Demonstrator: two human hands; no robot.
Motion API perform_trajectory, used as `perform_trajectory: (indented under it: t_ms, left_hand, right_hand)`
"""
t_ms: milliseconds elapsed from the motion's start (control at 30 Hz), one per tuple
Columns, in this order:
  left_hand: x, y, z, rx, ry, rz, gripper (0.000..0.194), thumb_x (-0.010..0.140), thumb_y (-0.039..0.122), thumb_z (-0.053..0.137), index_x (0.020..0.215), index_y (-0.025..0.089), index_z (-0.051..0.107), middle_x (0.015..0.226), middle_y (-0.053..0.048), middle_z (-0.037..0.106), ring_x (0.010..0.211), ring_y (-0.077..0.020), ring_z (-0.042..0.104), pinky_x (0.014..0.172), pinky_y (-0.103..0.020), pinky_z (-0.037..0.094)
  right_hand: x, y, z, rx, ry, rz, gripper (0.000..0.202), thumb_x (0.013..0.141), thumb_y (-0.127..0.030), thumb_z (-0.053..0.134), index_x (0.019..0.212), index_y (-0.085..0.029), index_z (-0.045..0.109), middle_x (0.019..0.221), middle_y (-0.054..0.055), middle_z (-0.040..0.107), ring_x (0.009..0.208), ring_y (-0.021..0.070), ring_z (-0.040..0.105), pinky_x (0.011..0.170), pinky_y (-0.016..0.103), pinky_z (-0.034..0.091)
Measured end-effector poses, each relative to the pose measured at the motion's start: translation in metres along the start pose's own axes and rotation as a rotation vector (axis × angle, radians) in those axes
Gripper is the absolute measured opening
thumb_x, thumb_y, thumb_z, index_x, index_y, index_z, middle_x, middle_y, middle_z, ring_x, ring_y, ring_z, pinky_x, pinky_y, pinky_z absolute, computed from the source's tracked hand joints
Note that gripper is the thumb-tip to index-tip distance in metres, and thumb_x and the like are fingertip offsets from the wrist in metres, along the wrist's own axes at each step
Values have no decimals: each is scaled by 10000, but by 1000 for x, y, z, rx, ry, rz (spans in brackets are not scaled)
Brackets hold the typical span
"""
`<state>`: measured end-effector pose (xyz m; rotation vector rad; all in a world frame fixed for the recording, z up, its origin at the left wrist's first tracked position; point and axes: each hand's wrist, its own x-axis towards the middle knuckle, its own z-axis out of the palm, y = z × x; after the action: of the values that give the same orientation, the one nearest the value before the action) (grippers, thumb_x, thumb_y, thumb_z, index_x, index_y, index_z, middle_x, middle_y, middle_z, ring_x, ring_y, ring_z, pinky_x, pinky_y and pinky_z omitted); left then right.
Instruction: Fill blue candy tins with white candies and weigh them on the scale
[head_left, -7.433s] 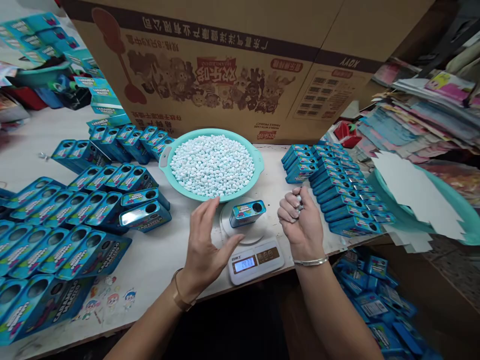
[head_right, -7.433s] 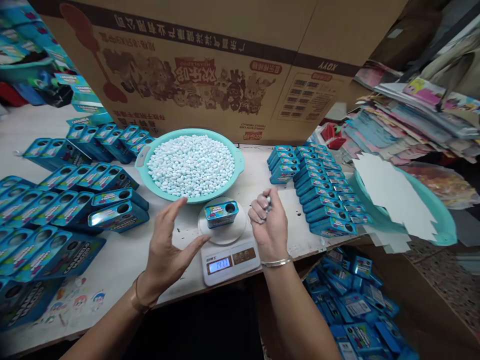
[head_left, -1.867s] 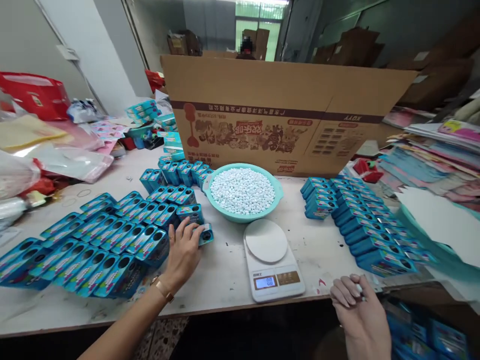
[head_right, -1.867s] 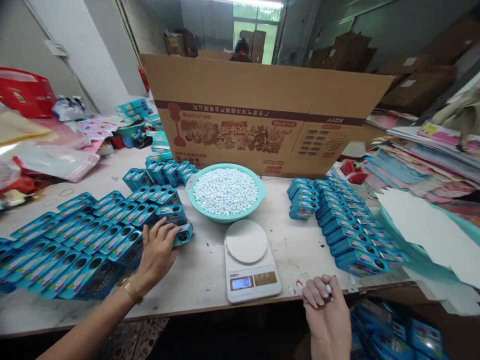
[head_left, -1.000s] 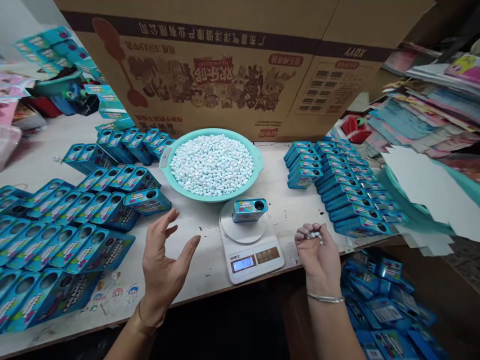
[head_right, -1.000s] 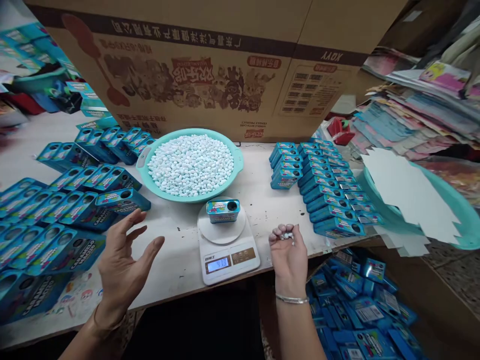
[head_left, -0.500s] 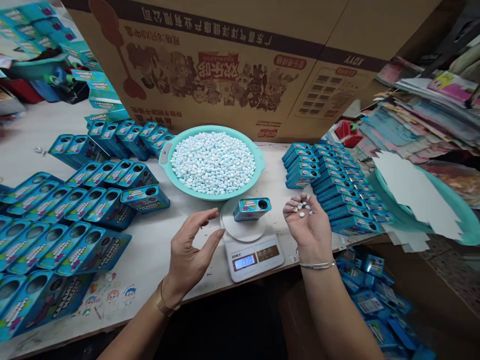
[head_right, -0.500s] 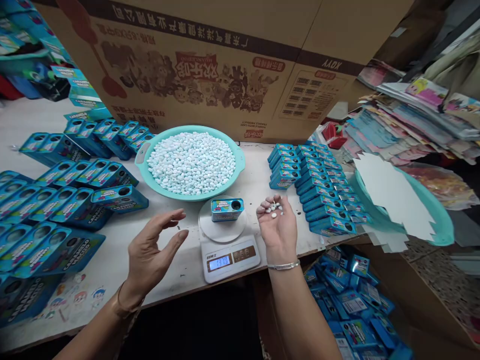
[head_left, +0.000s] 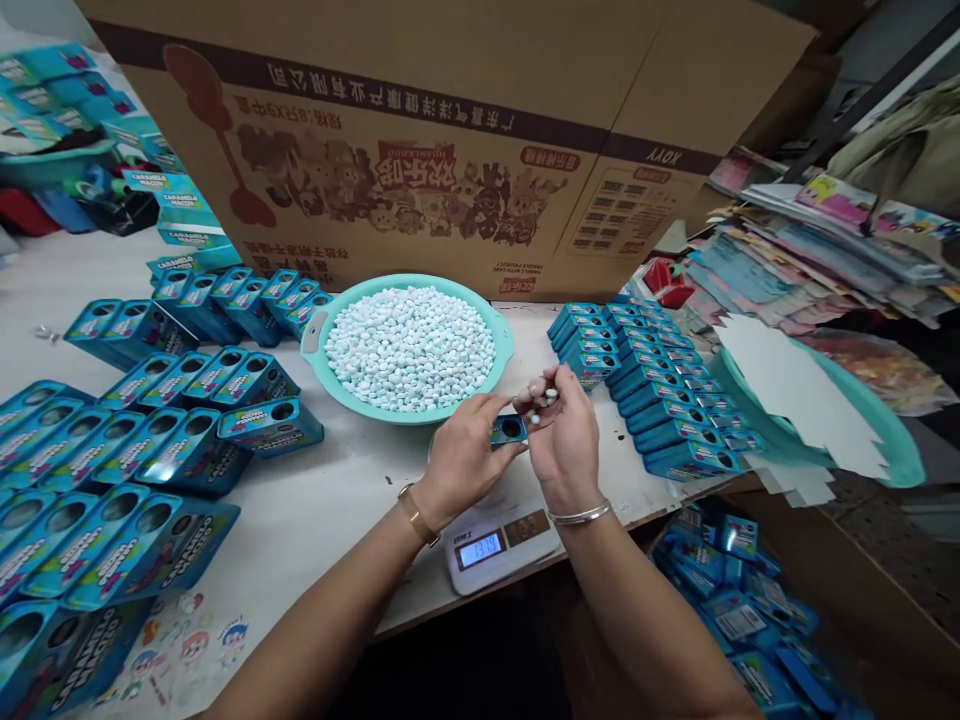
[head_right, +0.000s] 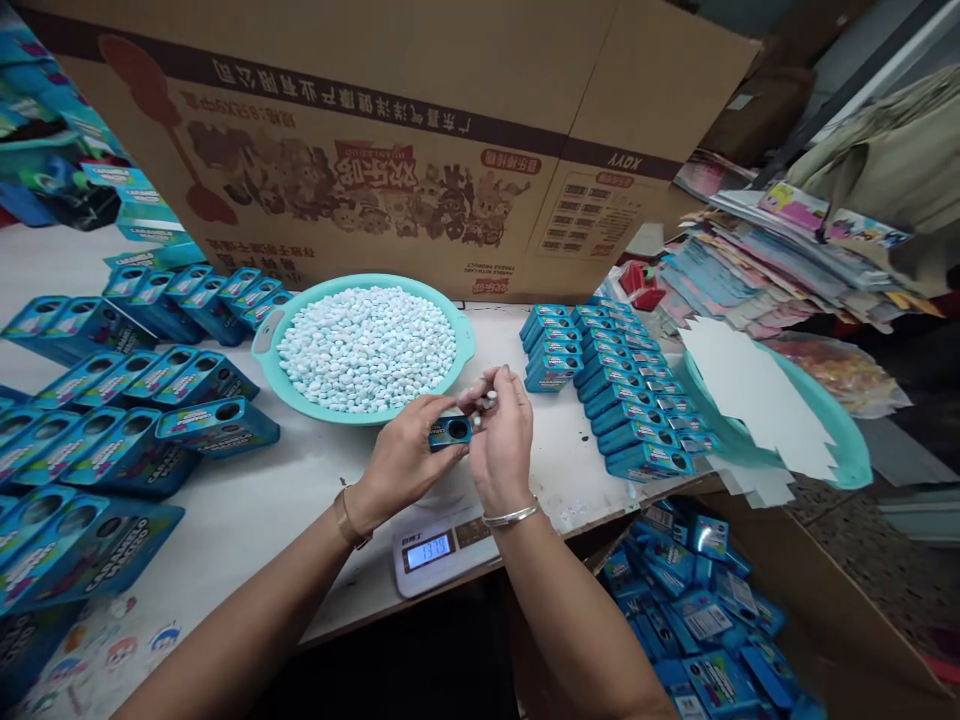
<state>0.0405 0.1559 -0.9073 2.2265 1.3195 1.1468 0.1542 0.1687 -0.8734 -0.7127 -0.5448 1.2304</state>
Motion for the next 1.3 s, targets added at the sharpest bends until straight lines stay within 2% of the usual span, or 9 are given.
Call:
perform_trajectory:
  t_ms: [100, 333, 433, 533, 633, 733, 900, 1033, 1300]
  left_hand:
    - [2, -1, 4, -48, -10, -49, 350, 768, 164, 701, 1111, 190, 637, 999, -53, 690, 959, -230, 655, 833, -377, 557]
    - [0, 0, 6, -51, -3, -65, 317, 788, 162, 669, 1100, 209, 640, 1001, -47, 691, 963, -217, 650, 858, -363, 542]
    - [0, 1, 3, -2, -3, -64, 373, 775, 188, 700, 1139, 177, 621, 1039, -76, 680, 989, -244, 642, 865, -389, 541]
    - [-8, -1, -9, 11, 85, -17, 530, 755, 274, 758, 1235, 157, 566, 1173, -117, 647, 1106, -269, 606, 964, -423, 510]
    - [-30, -5, -29, -21, 238, -15, 534, 791, 331, 741, 1268, 186, 550, 1230, -109, 631, 1165, -252, 581, 1011, -422, 490]
    - [-61, -10, -48, -26, 376, -123, 412, 832, 323, 699, 1214, 210, 594, 1178, -78, 657, 1102, -224, 614, 925, -391, 541]
    - [-109, -18, -62, 1, 471, -291, 309, 840, 340, 681, 1121, 218, 642, 1085, -54, 686, 985, -205, 654, 824, -364, 577]
    - [-126, -22, -61, -16, 462, -339, 308, 841, 353, 676, 1117, 222, 644, 1095, -55, 684, 981, -209, 660, 829, -367, 576]
    - [-122, -17, -47, -77, 383, -295, 280, 857, 326, 659, 1118, 229, 641, 1055, -42, 686, 962, -184, 659, 820, -330, 576]
  right_hand:
    - [-2, 4, 1, -65, -35, -73, 256, 806, -428, 689, 772, -203, 573, 622, -48, 559, 604, 101, 545, 635, 236, 487]
    - [-5, 8, 5, -105, -85, -144, 245, 832, -399, 672, 740, -196, 571, 602, -55, 524, 582, 79, 494, 613, 204, 452]
    - [1, 2, 5, -15, -54, -53, 230, 866, -356, 644, 734, -194, 547, 538, -86, 429, 479, 56, 397, 497, 169, 387]
    - [9, -13, -1, 149, 25, 153, 266, 958, -292, 499, 713, -189, 496, 486, -110, 314, 380, 41, 257, 372, 150, 249]
    - [13, -31, -19, 267, 75, 254, 314, 1005, -250, 371, 715, -186, 474, 470, -112, 282, 346, 38, 229, 333, 150, 203]
    - [10, -41, -42, 290, 70, 233, 251, 977, -235, 447, 732, -190, 478, 473, -115, 293, 338, 36, 260, 330, 146, 226]
    - [-2, -41, -60, 288, 120, 231, 242, 961, -210, 458, 721, -188, 481, 465, -118, 289, 329, 35, 272, 332, 143, 244]
    - [-7, -37, -47, 255, 109, 224, 236, 948, -215, 494, 713, -187, 488, 461, -120, 281, 331, 35, 263, 345, 143, 257]
    - [-8, -22, -8, 134, 54, 134, 241, 916, -268, 566, 696, -186, 509, 477, -117, 284, 377, 39, 250, 395, 151, 285]
